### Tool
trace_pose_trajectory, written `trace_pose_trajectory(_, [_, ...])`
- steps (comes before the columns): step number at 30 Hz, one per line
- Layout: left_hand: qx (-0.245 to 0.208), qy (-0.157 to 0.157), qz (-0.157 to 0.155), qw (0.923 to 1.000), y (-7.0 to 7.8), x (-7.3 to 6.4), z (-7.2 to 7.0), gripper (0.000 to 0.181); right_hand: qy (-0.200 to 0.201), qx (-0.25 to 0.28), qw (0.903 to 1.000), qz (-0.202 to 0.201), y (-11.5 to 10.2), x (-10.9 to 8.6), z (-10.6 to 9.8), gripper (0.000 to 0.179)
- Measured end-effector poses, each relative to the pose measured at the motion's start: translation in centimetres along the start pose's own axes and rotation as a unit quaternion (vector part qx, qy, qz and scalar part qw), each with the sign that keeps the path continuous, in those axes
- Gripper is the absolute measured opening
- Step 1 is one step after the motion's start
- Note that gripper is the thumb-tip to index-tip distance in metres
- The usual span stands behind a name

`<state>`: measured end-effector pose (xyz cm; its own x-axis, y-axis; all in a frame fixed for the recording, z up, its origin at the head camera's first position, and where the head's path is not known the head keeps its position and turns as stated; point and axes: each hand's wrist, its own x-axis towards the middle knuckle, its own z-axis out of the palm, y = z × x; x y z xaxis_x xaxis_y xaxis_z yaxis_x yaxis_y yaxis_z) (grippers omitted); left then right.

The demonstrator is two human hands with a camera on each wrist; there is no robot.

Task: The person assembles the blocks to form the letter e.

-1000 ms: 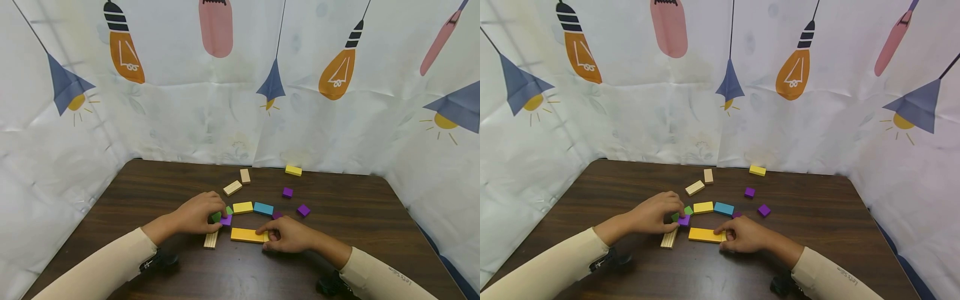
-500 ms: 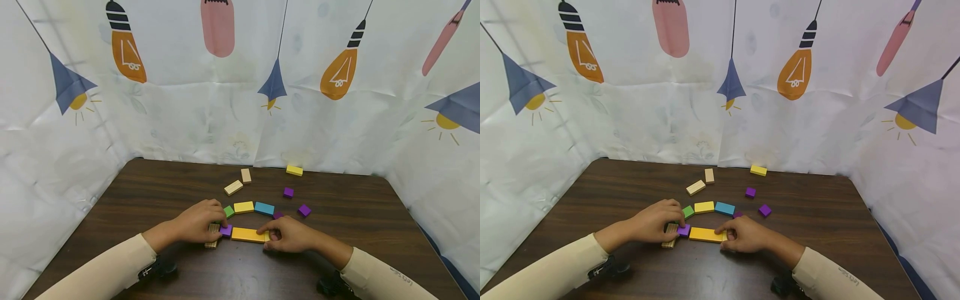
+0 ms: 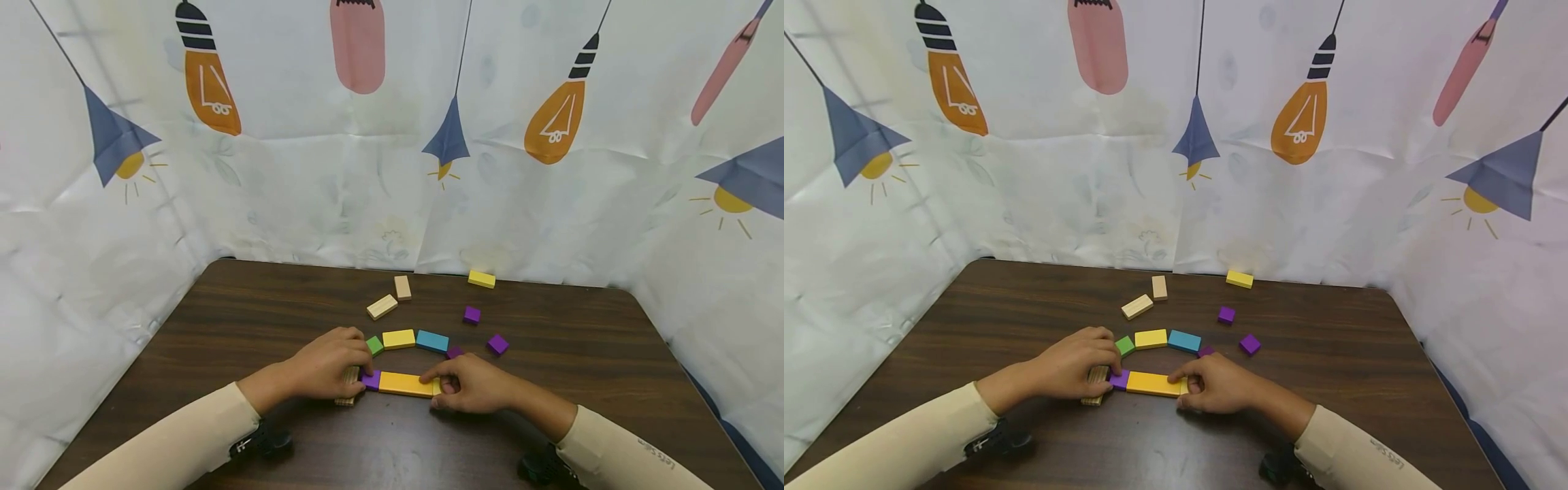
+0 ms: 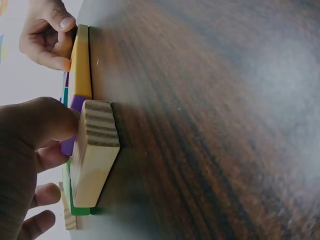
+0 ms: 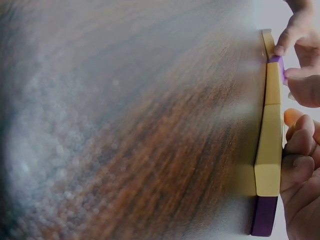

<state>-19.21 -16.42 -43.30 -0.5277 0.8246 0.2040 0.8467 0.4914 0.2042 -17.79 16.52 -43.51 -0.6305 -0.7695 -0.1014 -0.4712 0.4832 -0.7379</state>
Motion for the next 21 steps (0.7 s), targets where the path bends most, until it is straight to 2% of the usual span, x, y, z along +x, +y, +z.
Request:
trace_pose_trajectory(7, [0.005, -0.005, -0.003, 1.0, 0.1, 0.0, 0.1, 0.014, -0.001, 0.001, 1.0, 0.0, 0.1, 0.1, 0.1, 0.035])
trace_pose_trajectory(13, [0.015, 0.007, 0.009, 0.9998, -0.4, -0.7, -0.7, 0.012, -0.002, 0.002, 1.0, -0.003, 0.2, 0.1, 0.1, 0.035])
trace_pose_trajectory(18, [0.031, -0.018, 0.001, 0.9994, -1.2, -1.5, -1.4, 0.013, -0.001, 0.004, 1.0, -0.004, 0.2, 0.1, 0.1, 0.035])
trace_pose_trajectory(21, [0.025, -0.029, 0.006, 0.9992, -1.4, -1.7, -1.5, 0.011, 0.0, 0.003, 1.0, -0.003, 0.3, 0.1, 0.1, 0.035])
